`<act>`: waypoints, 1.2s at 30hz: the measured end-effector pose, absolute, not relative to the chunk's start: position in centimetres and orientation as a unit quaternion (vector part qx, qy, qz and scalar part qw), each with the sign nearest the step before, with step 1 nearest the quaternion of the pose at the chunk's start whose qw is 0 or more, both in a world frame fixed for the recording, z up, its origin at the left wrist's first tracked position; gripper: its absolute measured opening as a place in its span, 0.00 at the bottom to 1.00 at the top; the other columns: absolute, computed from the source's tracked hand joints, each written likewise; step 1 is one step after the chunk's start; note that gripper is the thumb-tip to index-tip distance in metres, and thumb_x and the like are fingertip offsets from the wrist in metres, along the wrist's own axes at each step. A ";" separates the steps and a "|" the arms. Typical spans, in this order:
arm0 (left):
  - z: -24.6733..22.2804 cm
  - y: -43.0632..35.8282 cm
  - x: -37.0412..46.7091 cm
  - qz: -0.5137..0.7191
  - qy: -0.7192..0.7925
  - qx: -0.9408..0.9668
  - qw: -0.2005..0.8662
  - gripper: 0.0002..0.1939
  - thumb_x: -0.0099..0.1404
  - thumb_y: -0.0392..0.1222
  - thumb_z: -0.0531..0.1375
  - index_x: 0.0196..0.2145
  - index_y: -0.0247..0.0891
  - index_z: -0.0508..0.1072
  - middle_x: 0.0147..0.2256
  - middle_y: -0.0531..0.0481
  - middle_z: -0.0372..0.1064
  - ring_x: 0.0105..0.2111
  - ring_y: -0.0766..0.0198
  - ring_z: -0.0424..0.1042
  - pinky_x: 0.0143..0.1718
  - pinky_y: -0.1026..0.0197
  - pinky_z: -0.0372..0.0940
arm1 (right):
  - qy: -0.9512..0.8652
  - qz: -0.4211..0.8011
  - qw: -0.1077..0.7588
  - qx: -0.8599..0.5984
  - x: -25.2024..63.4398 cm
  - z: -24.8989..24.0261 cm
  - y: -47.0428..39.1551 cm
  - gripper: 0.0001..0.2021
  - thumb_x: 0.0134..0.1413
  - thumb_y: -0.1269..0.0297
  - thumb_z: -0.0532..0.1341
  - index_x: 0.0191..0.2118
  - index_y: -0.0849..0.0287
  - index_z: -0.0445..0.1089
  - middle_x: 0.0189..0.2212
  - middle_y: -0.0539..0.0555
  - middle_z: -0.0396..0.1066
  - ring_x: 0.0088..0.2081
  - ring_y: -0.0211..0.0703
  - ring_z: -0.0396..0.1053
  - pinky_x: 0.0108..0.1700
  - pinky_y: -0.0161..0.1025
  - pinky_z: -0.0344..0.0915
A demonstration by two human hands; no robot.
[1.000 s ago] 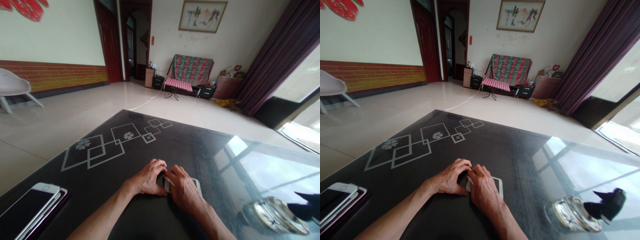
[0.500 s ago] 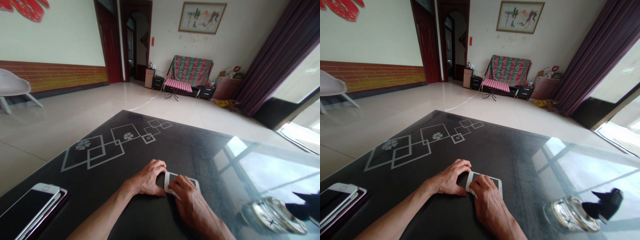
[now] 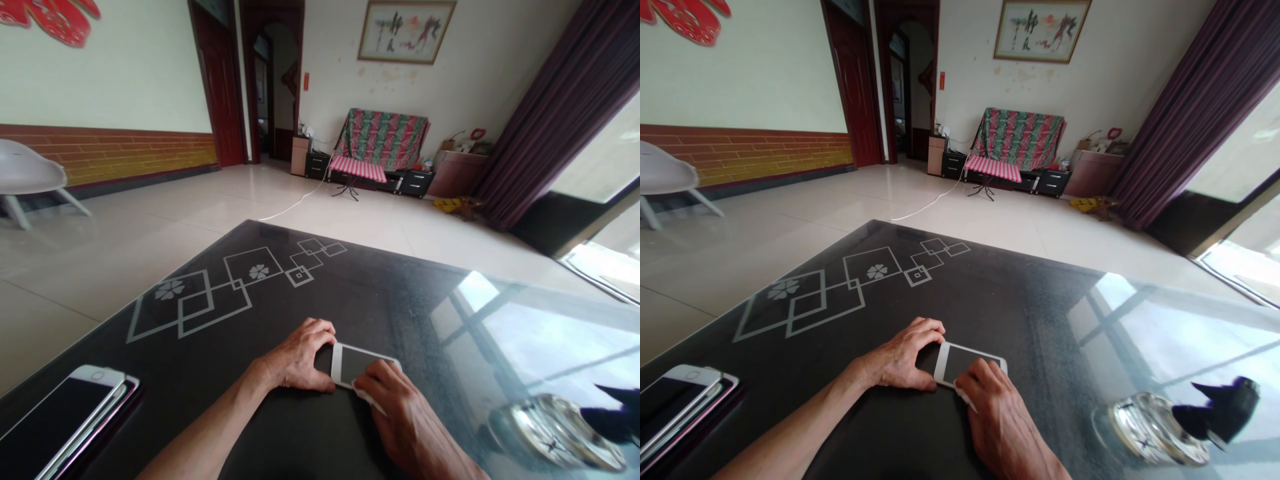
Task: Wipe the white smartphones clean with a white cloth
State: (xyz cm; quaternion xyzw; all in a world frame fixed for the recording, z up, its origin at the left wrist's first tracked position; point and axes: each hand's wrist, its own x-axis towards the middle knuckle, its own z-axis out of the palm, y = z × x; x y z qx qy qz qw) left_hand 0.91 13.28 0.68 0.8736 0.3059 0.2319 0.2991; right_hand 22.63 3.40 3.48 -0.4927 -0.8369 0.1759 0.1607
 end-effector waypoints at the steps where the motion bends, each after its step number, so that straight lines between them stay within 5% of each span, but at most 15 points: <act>1: 0.7 13.3 0.9 0.231 0.306 0.874 0.300 0.32 0.40 0.44 0.73 0.44 0.41 0.69 0.51 0.46 0.62 0.50 0.52 0.60 0.52 0.52 0.61 | -0.836 0.175 0.162 -0.494 22.8 3.4 3.5 0.14 0.58 0.79 0.49 0.38 0.55 0.67 0.37 0.53 0.62 0.40 0.43 0.61 0.42 0.40 0.60; 36: 0.6 12.5 1.3 0.263 0.289 0.893 0.222 0.29 0.42 0.42 0.69 0.43 0.38 0.69 0.49 0.44 0.64 0.48 0.53 0.63 0.52 0.55 0.61 | -0.841 0.071 0.202 -0.496 24.2 1.9 4.3 0.14 0.55 0.78 0.50 0.39 0.55 0.68 0.35 0.54 0.64 0.37 0.44 0.64 0.39 0.41 0.63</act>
